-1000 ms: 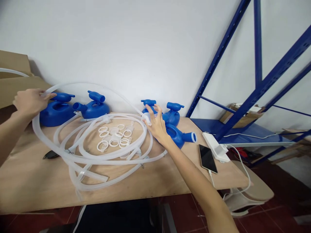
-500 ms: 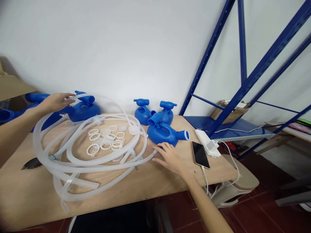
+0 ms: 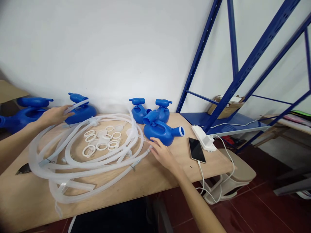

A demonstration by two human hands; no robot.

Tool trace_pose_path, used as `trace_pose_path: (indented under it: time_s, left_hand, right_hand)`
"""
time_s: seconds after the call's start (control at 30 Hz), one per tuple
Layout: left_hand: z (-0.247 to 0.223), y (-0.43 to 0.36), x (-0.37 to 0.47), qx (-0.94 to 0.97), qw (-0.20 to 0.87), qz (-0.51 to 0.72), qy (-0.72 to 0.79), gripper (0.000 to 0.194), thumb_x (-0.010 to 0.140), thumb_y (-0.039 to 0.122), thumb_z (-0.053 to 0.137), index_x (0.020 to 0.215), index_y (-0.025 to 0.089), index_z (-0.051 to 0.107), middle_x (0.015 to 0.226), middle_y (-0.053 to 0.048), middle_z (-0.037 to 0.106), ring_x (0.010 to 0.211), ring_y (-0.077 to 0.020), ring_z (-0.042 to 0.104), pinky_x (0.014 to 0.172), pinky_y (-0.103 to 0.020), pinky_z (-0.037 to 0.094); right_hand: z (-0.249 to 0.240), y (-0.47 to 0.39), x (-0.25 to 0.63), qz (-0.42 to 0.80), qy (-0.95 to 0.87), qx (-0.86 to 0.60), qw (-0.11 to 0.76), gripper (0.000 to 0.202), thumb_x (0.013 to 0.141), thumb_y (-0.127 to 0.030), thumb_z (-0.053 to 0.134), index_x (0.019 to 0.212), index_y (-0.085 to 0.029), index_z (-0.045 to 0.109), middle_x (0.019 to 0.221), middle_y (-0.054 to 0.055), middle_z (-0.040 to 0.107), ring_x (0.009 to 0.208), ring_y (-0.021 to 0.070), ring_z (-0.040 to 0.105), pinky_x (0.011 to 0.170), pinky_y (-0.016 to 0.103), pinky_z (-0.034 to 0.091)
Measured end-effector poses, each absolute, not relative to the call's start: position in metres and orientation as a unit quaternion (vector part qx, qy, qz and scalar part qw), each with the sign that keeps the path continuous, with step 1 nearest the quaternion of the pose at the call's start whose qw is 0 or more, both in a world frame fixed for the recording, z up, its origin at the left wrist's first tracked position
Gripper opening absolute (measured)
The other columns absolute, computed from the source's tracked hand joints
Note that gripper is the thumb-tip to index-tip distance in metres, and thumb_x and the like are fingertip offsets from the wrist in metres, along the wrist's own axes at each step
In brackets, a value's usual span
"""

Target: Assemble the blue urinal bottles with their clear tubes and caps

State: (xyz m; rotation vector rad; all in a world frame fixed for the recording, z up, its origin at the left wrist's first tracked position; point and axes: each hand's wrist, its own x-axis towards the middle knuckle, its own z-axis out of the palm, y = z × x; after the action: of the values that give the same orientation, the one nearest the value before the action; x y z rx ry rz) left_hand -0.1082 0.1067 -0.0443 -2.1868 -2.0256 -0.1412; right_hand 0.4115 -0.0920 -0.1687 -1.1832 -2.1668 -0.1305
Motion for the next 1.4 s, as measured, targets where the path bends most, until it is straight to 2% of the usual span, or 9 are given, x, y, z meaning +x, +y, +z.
trace_pose_path:
  time_s: [0.2,0.37,0.53,0.63,0.77,0.87,0.97,1.13,1.4]
  left_hand:
    - [-0.051,0.108,-0.106,-0.753,0.073,-0.056,-0.651,0.061,0.101,0.051,0.039,0.142,0.01,0.059,0.136,-0.012,0.068,0.117,-0.0271,0.062,0.093,-0.03,0.046]
    - [-0.038,0.091,-0.038,-0.844,0.038,-0.108,-0.524,0.057,0.102,0.05,0.038,0.131,0.009,0.066,0.125,-0.01,0.074,0.111,-0.0231,0.065,0.098,-0.029,0.046]
    - [-0.052,0.026,0.113,-0.927,0.04,-0.154,-0.339,0.051,0.106,0.05,0.037,0.136,0.022,0.066,0.13,-0.009,0.072,0.11,-0.0261,0.069,0.097,-0.035,0.049]
    - [-0.076,-0.015,0.206,-0.956,0.054,-0.107,-0.269,0.049,0.104,0.05,0.048,0.138,0.019,0.063,0.137,-0.015,0.066,0.119,-0.0313,0.064,0.1,-0.04,0.049]
    - [-0.105,-0.033,0.285,-0.951,0.038,-0.082,-0.296,0.079,0.096,0.053,0.065,0.157,0.01,0.041,0.144,-0.025,0.058,0.129,-0.039,0.056,0.099,-0.048,0.052]
    - [-0.115,-0.027,0.307,-0.945,0.033,-0.089,-0.312,0.09,0.094,0.049,0.07,0.163,0.01,0.028,0.143,-0.027,0.057,0.136,-0.0418,0.049,0.105,-0.054,0.049]
    - [-0.119,-0.02,0.313,-0.942,0.026,-0.09,-0.322,0.089,0.091,0.039,0.074,0.164,0.018,0.027,0.142,-0.024,0.056,0.127,-0.0407,0.055,0.099,-0.052,0.053]
    - [-0.126,-0.019,0.314,-0.943,0.029,-0.089,-0.321,0.084,0.092,0.02,0.071,0.163,0.026,0.027,0.144,-0.021,0.052,0.128,-0.0395,0.054,0.099,-0.053,0.053]
    - [-0.129,-0.013,0.317,-0.948,0.019,-0.086,-0.306,0.085,0.092,0.015,0.067,0.163,0.026,0.023,0.146,-0.021,0.051,0.13,-0.0395,0.053,0.102,-0.057,0.052]
  right_hand:
    - [-0.141,-0.105,0.49,-0.195,-0.644,-0.601,0.431,0.037,0.102,-0.046,0.057,0.127,-0.022,0.069,0.123,0.016,0.069,0.119,0.0343,0.064,0.107,0.056,0.051]
    - [-0.135,-0.084,0.524,-0.093,-0.612,-0.645,0.447,0.053,0.094,-0.07,0.054,0.098,-0.021,0.075,0.118,0.017,0.068,0.115,0.0352,0.063,0.104,0.055,0.049]
    - [-0.122,-0.076,0.518,-0.033,-0.617,-0.653,0.438,0.054,0.09,-0.072,0.057,0.076,-0.022,0.07,0.115,0.014,0.07,0.104,0.0306,0.067,0.096,0.048,0.051]
    - [-0.111,-0.08,0.513,-0.017,-0.632,-0.658,0.409,0.059,0.092,-0.073,0.052,0.066,-0.022,0.066,0.104,0.012,0.073,0.098,0.0298,0.067,0.091,0.045,0.049]
    - [-0.101,-0.085,0.51,-0.003,-0.641,-0.662,0.389,0.063,0.09,-0.076,0.049,0.063,-0.022,0.066,0.088,0.011,0.071,0.085,0.0274,0.066,0.081,0.041,0.048]
    - [-0.099,-0.084,0.512,0.012,-0.634,-0.671,0.386,0.06,0.087,-0.077,0.052,0.069,-0.021,0.067,0.083,0.01,0.071,0.078,0.0255,0.064,0.075,0.038,0.048]
    - [-0.099,-0.081,0.513,0.026,-0.636,-0.674,0.375,0.056,0.086,-0.074,0.055,0.07,-0.021,0.064,0.074,0.006,0.068,0.071,0.0226,0.061,0.07,0.035,0.046]
    - [-0.097,-0.074,0.515,0.057,-0.653,-0.668,0.353,0.061,0.093,-0.073,0.039,0.061,-0.023,0.053,0.06,0.002,0.059,0.06,0.0194,0.054,0.06,0.033,0.037]
    - [-0.096,-0.067,0.516,0.073,-0.646,-0.67,0.358,0.054,0.087,-0.068,0.048,0.055,-0.024,0.05,0.055,0.002,0.055,0.057,0.0195,0.05,0.058,0.034,0.034]
